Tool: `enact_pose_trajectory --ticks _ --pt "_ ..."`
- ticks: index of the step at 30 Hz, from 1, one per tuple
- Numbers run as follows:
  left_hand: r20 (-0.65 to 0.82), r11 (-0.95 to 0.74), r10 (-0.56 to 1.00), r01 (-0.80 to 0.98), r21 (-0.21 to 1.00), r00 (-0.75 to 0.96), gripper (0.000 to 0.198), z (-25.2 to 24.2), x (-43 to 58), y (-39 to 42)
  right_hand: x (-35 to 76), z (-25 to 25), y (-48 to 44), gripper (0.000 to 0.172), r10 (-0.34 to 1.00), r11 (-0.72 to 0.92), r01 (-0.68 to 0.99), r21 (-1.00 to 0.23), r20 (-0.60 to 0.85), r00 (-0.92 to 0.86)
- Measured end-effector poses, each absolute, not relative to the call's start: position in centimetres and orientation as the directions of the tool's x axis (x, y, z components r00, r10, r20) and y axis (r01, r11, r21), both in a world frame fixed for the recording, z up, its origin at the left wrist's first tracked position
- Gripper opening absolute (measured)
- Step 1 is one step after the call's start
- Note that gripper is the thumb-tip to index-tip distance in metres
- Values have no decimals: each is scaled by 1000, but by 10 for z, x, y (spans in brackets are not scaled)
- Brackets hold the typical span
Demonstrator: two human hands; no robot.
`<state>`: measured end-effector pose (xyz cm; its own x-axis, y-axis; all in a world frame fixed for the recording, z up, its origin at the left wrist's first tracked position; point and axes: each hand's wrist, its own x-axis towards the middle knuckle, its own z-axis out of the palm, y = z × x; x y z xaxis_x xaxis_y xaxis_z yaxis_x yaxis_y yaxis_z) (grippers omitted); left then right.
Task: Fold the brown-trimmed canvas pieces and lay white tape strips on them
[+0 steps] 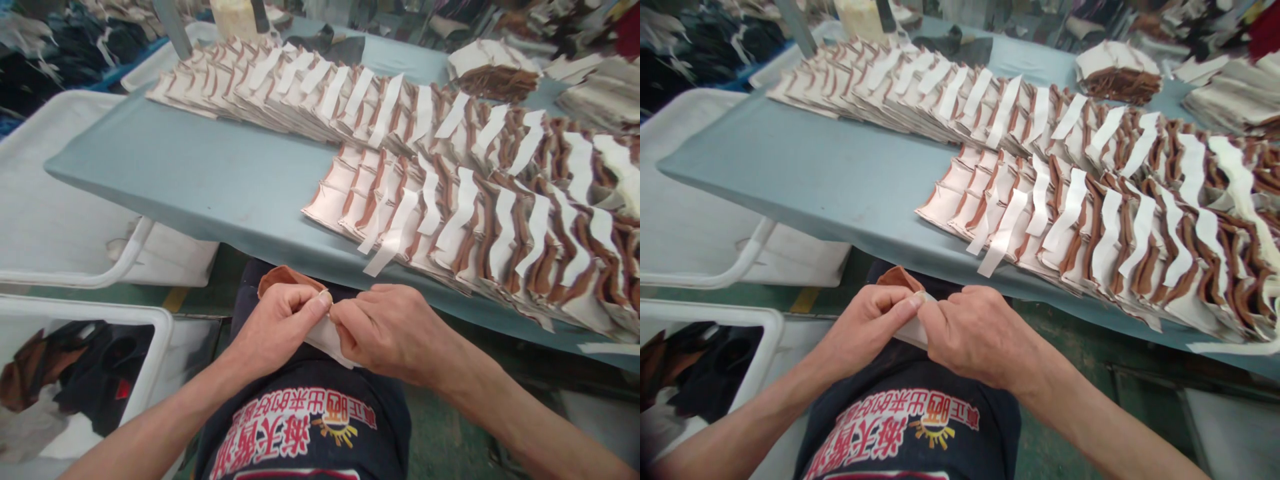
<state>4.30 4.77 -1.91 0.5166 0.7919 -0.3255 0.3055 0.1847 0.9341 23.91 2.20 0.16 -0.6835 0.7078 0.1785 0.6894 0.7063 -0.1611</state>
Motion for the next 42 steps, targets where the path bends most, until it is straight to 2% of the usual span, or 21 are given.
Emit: enact_pose_trajectory --ticks 5,9,11,12,14,16,18,19,23,26,28,30,33,37,42 --pt "-262 96 832 339 936 488 46 -20 47 37 241 4 10 20 791 587 735 -340 47 -610" --pt "-258 83 819 339 937 513 45 -20 56 25 249 6 4 13 802 501 692 -520 -22 -597" --pt "-278 119 799 313 942 533 46 -24 61 22 251 1 0 6 821 486 687 -540 12 -571" --pt "-289 135 797 310 941 530 47 -27 62 22 249 -3 -4 7 828 495 685 -534 50 -559" --pt "-299 156 832 319 935 467 46 -36 59 28 242 -12 -17 19 810 540 653 -532 116 -575" --pt "-285 180 906 325 928 314 44 -44 50 41 232 -18 -35 30 752 607 574 -550 161 -640" --pt "-292 224 936 306 925 196 45 -47 36 55 225 -20 -50 35 706 678 527 -512 251 -663" --pt "-300 233 931 292 927 207 46 -45 30 61 224 -19 -53 33 720 672 540 -506 275 -638" --pt "-244 158 899 250 955 363 47 -29 17 64 240 -11 -35 26 881 473 677 -564 309 -358" --pt "-155 61 914 252 966 374 42 -21 21 57 247 -7 -10 23 951 287 641 -712 293 -100" --pt "-106 6 924 262 965 368 40 -20 24 54 241 -10 3 13 974 190 590 -785 228 -11" --pt "-74 -34 925 274 961 373 39 -21 26 51 231 -14 11 6 982 155 569 -807 191 4" --pt "-21 -91 930 286 954 367 38 -25 27 48 214 -19 18 9 994 103 547 -831 98 -39" --pt "15 -122 940 296 947 340 37 -34 26 43 202 -25 18 11 997 -43 497 -867 -70 -37" --pt "-76 -30 928 276 961 365 34 -43 28 42 198 -34 10 9 997 -75 542 -837 -65 36"
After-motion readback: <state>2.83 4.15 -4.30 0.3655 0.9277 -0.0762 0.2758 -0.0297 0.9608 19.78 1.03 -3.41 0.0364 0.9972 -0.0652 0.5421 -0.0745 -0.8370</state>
